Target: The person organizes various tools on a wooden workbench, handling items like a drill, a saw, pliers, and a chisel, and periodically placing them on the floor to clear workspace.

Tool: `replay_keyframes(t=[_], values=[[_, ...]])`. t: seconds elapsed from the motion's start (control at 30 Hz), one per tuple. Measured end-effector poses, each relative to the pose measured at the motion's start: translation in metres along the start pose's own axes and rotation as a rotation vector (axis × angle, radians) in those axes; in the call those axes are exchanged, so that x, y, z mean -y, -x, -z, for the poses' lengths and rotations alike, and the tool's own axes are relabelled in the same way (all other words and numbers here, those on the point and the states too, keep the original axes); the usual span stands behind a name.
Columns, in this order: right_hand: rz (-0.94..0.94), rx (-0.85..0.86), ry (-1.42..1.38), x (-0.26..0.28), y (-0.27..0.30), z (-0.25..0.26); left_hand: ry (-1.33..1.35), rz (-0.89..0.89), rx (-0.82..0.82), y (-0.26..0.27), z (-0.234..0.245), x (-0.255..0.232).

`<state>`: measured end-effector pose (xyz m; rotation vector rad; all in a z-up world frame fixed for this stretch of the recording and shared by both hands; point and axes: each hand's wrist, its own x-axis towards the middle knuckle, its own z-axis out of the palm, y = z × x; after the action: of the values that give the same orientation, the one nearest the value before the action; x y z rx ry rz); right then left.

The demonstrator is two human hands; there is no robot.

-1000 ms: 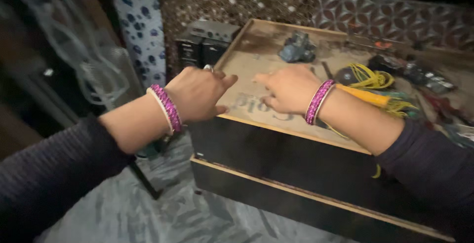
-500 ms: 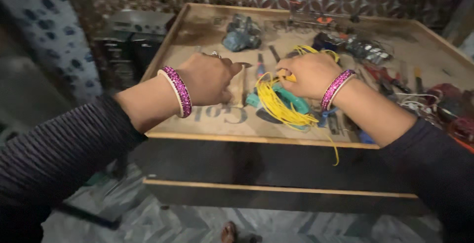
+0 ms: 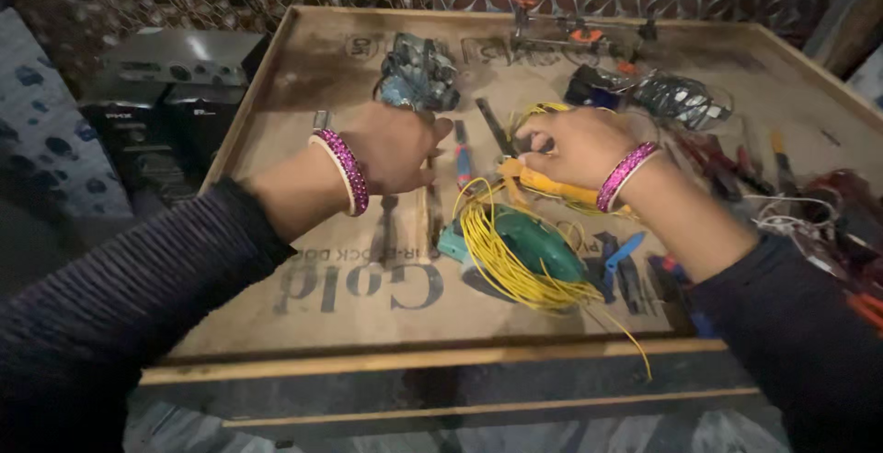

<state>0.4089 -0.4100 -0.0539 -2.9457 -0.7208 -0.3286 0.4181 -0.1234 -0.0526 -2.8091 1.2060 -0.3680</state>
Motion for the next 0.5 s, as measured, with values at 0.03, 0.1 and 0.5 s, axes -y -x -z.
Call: replay_keyframes(t=[0.03,0.1,0.5], values=[[0.044,0.005,-0.053,-0.005,-0.008,-0.007,0.004,0.001,0.007,-0.008,-0.009,0.007],[-0.025,0.04,-0.117,-0.011,-0.023,-0.026,-0.005,-0.065,-0.044,-0.023,-0.026,0.02],[0.016,0.049,-0.311,-0.093,-0.137,-0.141,0.081,0.065,0.066,-0.083,-0.116,0.079]])
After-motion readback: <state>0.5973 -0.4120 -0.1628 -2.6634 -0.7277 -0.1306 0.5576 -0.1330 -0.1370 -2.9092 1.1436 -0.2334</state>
